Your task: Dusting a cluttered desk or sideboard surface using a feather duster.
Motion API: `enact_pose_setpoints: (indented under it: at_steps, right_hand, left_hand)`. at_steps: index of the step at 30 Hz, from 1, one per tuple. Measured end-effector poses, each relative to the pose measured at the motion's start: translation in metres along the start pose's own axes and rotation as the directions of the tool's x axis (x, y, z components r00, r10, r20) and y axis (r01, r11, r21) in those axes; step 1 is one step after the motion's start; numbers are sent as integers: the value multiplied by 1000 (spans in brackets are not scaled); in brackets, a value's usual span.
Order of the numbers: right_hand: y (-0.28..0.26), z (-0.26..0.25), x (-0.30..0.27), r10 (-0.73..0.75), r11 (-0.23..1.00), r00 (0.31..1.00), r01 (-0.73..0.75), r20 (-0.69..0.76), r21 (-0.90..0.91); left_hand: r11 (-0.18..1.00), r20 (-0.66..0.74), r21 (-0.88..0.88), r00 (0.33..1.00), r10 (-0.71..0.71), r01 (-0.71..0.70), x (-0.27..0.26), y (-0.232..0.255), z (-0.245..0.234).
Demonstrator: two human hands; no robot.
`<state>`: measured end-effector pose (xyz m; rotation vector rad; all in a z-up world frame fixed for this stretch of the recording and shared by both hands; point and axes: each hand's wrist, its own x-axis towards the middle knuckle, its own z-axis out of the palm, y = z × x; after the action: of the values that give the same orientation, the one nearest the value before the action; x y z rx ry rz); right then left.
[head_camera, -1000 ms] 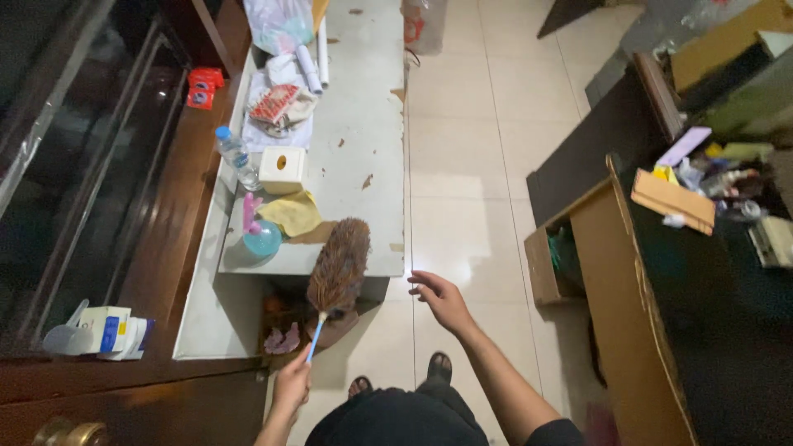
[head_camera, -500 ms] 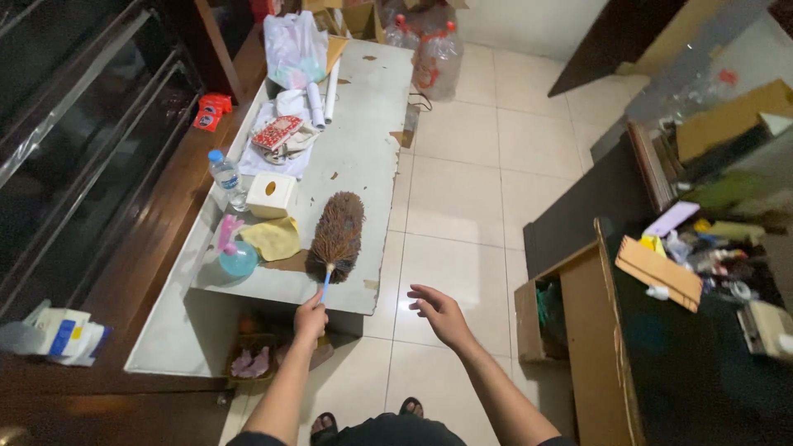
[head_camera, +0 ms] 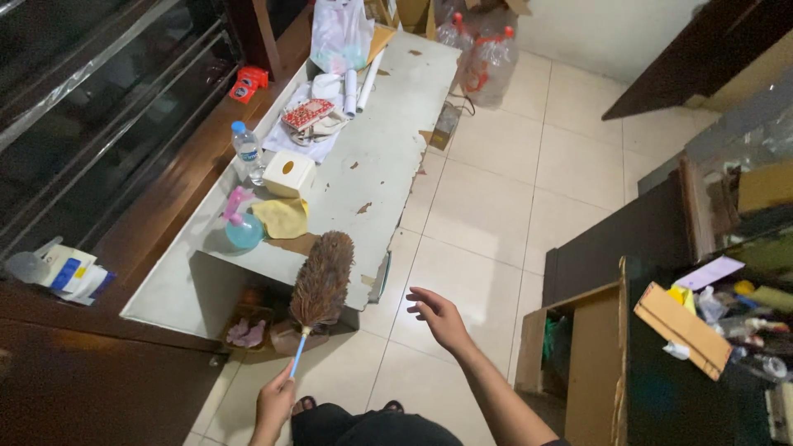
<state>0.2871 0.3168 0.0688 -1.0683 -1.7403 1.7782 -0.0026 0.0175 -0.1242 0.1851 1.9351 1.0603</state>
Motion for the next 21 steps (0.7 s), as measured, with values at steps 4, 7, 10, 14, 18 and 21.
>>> enact_pose_setpoints:
  at_steps: [4,7,10,14,18,21]
  right_hand:
    - [2,-21,-1,-17,1000,1000,17,-8,22]
    - [7,-30,-9,-47,998,999,47,-22,31]
    - [9,-41,-12,-93,994,995,95,-34,59]
    - [3,-50,-23,-80,992,995,85,-61,92]
    - [10,-53,-24,-50,987,995,62,-87,147]
    - [24,-48,-22,-14,985,997,27,-75,168]
  left_hand:
    - [990,-49,134,998,37,-30,24,52,41]
    - [964,-68,174,974,216,-201,73,90,73]
    - [979,-52,57,979,198,-195,117,131,108]
    - [943,-87,90,941,327,-320,117,146,135]
    - [885,-59,91,885,462,-456,127,85,138]
    - [952,-19,88,955,295,-292,65,56,102]
